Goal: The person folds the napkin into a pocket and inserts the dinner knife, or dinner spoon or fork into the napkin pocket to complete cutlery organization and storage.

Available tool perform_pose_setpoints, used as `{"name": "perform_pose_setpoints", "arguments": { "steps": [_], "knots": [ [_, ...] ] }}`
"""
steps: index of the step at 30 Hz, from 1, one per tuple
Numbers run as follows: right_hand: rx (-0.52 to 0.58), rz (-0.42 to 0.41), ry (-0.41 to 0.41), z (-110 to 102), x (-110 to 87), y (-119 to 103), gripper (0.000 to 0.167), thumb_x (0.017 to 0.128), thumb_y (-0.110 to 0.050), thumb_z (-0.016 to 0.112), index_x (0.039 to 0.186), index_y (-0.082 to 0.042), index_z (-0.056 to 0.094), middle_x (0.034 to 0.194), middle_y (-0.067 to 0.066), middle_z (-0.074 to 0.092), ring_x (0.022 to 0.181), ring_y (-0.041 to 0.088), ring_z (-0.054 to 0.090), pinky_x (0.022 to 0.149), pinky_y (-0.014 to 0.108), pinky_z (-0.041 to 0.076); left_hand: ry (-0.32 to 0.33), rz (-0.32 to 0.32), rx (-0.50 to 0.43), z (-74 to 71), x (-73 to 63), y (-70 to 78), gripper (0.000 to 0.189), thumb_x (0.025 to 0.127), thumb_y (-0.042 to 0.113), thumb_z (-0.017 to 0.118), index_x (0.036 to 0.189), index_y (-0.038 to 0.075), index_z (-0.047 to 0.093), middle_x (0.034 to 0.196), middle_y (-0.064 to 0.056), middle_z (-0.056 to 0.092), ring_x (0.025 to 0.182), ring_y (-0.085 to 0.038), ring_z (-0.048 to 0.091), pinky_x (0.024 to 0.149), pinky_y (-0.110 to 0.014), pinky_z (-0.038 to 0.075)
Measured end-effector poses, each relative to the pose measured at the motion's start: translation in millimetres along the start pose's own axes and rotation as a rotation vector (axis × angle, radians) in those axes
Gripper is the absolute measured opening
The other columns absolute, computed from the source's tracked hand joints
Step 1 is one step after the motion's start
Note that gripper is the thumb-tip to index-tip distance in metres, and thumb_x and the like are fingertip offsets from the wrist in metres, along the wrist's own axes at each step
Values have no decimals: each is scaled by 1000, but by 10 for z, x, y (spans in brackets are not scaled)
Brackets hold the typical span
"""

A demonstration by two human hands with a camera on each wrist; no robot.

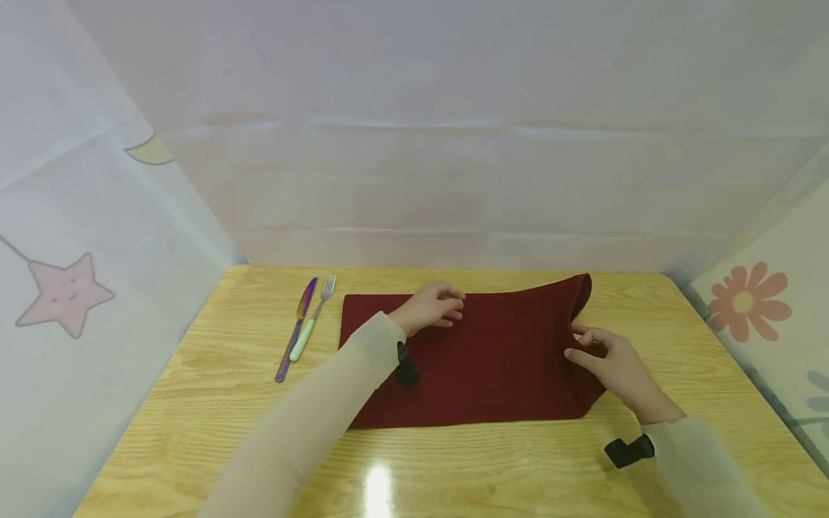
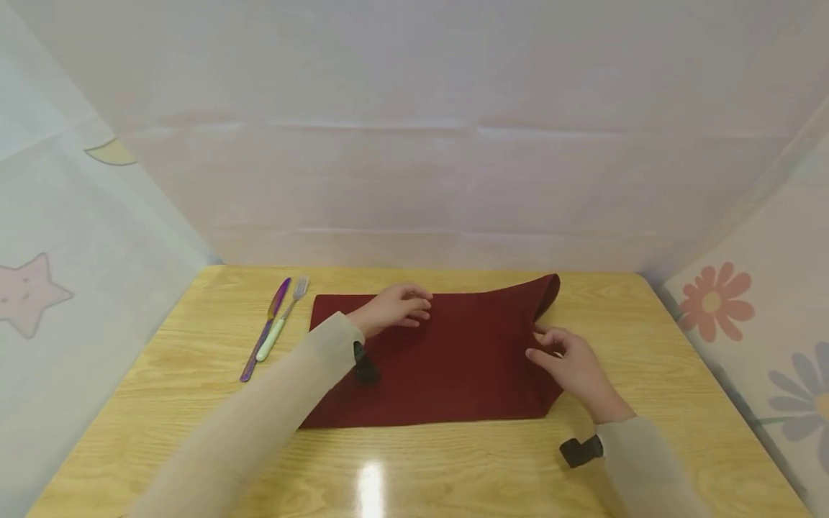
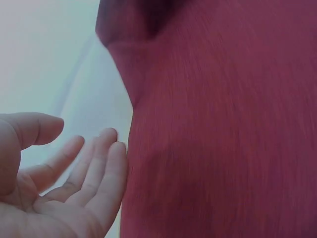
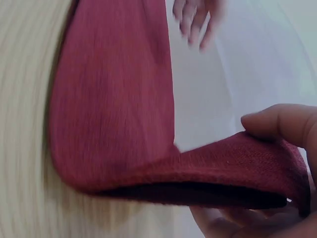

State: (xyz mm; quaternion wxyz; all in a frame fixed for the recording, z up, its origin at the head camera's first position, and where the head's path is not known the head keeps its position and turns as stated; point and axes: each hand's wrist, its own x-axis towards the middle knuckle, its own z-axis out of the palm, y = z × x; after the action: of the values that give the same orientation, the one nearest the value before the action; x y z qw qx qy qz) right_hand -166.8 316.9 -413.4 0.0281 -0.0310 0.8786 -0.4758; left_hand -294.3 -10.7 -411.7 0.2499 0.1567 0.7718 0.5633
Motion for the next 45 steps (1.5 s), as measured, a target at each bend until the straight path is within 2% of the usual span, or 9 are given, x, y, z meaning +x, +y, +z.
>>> {"name": "perform_pose_setpoints", "arguments": {
  "steps": [6, 12, 15, 19, 22, 23, 30, 38, 45],
  "knots": [
    [-95, -91, -14, 189, -29, -206, 9, 98, -10, 67, 93, -5, 60, 144, 24, 54, 126, 45, 56, 89, 37, 56, -78, -47, -211, 337, 88, 109, 45, 110, 24, 48, 148, 1, 46, 144, -20, 53, 125, -28, 60, 99, -40, 53],
    [-153, -182, -31, 403, -64, -413, 16, 95, -4, 67, 85, -12, 58, 141, 20, 58, 127, 44, 55, 89, 49, 56, -72, -49, -289, 624, 147, 278, 66, 103, 40, 60, 155, 5, 37, 148, -16, 49, 123, -28, 62, 93, -43, 56],
    [-168, -213, -71, 523, -92, -505, 21, 93, 0, 66, 84, -15, 55, 143, 16, 57, 86, 35, 67, 68, 34, 57, -21, -15, -252, 683, 139, 349, 66, 99, 45, 64, 146, 1, 47, 136, -19, 59, 110, -31, 68, 85, -41, 59],
    [-250, -309, -81, 669, -113, -598, 25, 90, 3, 69, 84, -17, 56, 139, 14, 61, 80, 32, 66, 68, 34, 54, 150, 14, -120, 640, 123, 358, 39, 99, 41, 65, 110, 3, 61, 97, -15, 67, 80, -26, 68, 68, -32, 57],
    [-318, -359, -47, 734, -133, -638, 24, 88, 3, 73, 87, -18, 60, 122, 9, 66, 108, 30, 65, 82, 40, 54, 252, -6, -74, 557, 133, 328, 23, 103, 30, 58, 102, 7, 62, 86, -8, 62, 71, -19, 63, 65, -31, 54],
    [-331, -354, -41, 744, -138, -648, 23, 88, 2, 74, 88, -17, 61, 113, 7, 66, 100, 25, 65, 79, 39, 54, 260, -11, -76, 522, 137, 321, 21, 105, 26, 54, 105, 6, 63, 87, -8, 62, 73, -19, 64, 67, -32, 56],
    [-363, -228, -24, 759, -162, -681, 24, 91, -9, 77, 84, -16, 54, 67, -5, 41, 57, 6, 34, 52, 23, 33, 142, -6, -82, 281, 155, 304, 30, 110, 17, 45, 125, -2, 63, 110, -16, 64, 99, -28, 68, 81, -38, 60],
    [-314, -214, -38, 778, -212, -822, 12, 90, -6, 75, 98, -12, 67, 85, -2, 64, 64, 9, 49, 56, 25, 45, 64, 56, -134, 98, 113, 377, 27, 111, 15, 44, 126, 0, 61, 111, -14, 64, 101, -25, 67, 88, -37, 58],
    [-291, -269, -40, 823, -254, -942, 11, 91, -13, 77, 94, -14, 67, 89, -5, 66, 80, 9, 59, 69, 29, 51, 31, 55, -225, -14, 103, 409, 39, 108, 5, 46, 146, 0, 48, 127, -17, 60, 113, -26, 63, 96, -39, 54]
  ]
}}
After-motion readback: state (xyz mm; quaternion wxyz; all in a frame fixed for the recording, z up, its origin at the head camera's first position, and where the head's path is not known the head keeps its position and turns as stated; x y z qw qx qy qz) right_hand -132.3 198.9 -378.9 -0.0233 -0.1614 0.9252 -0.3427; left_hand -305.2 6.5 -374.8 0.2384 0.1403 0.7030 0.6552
